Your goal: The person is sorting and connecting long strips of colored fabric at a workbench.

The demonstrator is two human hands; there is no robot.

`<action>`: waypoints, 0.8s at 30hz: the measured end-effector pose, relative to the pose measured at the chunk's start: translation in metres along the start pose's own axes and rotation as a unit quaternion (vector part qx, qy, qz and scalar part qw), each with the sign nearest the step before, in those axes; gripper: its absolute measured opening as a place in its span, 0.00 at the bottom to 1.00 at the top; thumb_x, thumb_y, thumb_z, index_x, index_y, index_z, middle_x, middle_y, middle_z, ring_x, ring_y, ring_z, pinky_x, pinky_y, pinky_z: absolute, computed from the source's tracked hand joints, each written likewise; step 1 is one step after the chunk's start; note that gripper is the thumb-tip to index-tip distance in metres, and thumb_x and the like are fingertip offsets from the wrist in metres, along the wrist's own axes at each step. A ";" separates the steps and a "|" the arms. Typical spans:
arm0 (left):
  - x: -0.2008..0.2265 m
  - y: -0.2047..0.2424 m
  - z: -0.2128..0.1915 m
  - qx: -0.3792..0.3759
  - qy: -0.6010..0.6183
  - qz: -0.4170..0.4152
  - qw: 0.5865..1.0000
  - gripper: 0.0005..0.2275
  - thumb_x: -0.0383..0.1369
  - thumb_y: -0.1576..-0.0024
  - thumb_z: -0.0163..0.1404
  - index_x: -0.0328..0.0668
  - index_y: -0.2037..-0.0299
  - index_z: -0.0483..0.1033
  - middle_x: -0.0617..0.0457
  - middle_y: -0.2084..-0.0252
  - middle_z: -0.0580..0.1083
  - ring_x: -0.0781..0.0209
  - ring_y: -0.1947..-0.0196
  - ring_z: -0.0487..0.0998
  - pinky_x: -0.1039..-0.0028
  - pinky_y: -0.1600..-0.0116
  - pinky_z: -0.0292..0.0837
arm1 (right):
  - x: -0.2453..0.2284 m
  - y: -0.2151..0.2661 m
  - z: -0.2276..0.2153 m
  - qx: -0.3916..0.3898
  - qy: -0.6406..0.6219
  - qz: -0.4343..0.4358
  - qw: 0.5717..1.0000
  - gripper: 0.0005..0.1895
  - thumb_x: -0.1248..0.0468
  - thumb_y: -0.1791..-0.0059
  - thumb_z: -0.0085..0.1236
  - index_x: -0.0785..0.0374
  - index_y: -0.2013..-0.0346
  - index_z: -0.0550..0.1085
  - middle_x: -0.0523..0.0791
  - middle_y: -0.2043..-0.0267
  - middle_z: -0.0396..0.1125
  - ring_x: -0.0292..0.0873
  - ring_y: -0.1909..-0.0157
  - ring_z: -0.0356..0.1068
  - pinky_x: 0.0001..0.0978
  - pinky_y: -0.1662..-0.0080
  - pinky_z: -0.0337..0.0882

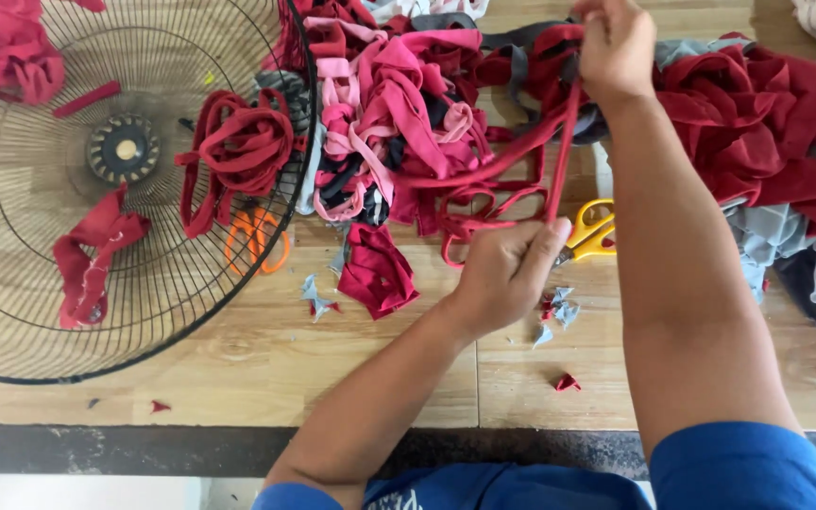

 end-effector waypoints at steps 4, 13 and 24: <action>-0.034 -0.013 -0.023 -0.023 -0.025 0.023 0.999 0.17 0.35 0.33 0.41 0.47 0.77 0.71 0.59 0.85 0.67 0.70 0.89 0.59 0.77 0.85 0.49 | -0.016 0.006 -0.015 -0.014 0.122 0.016 0.992 0.14 0.78 0.48 0.46 0.70 0.55 0.79 0.53 0.61 0.78 0.53 0.68 0.75 0.42 0.63 0.75; 0.006 -0.019 -0.057 0.215 -0.220 0.207 0.929 0.27 0.27 0.35 0.43 0.36 0.26 0.48 0.41 0.24 0.55 0.44 0.22 0.58 0.56 0.15 0.53 | -0.173 0.004 -0.013 -0.053 0.075 -0.147 0.985 0.16 0.79 0.47 0.55 0.74 0.44 0.73 0.54 0.61 0.72 0.49 0.78 0.64 0.41 0.74 0.65; -0.065 -0.023 -0.056 0.144 -0.136 -0.214 0.957 0.38 0.67 0.43 0.35 0.35 0.56 0.81 0.35 0.60 0.80 0.37 0.49 0.80 0.53 0.46 0.72 | -0.194 0.048 0.030 -0.156 0.109 -0.163 0.968 0.26 0.68 0.48 0.44 0.62 0.34 0.68 0.51 0.86 0.61 0.53 0.83 0.69 0.46 0.74 0.71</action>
Point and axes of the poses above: each hand's wrist, its own y-axis away from the middle knuckle, its own z-axis out of the palm, x = y × z, the point moved 4 cm from there along -y, towards the middle knuckle
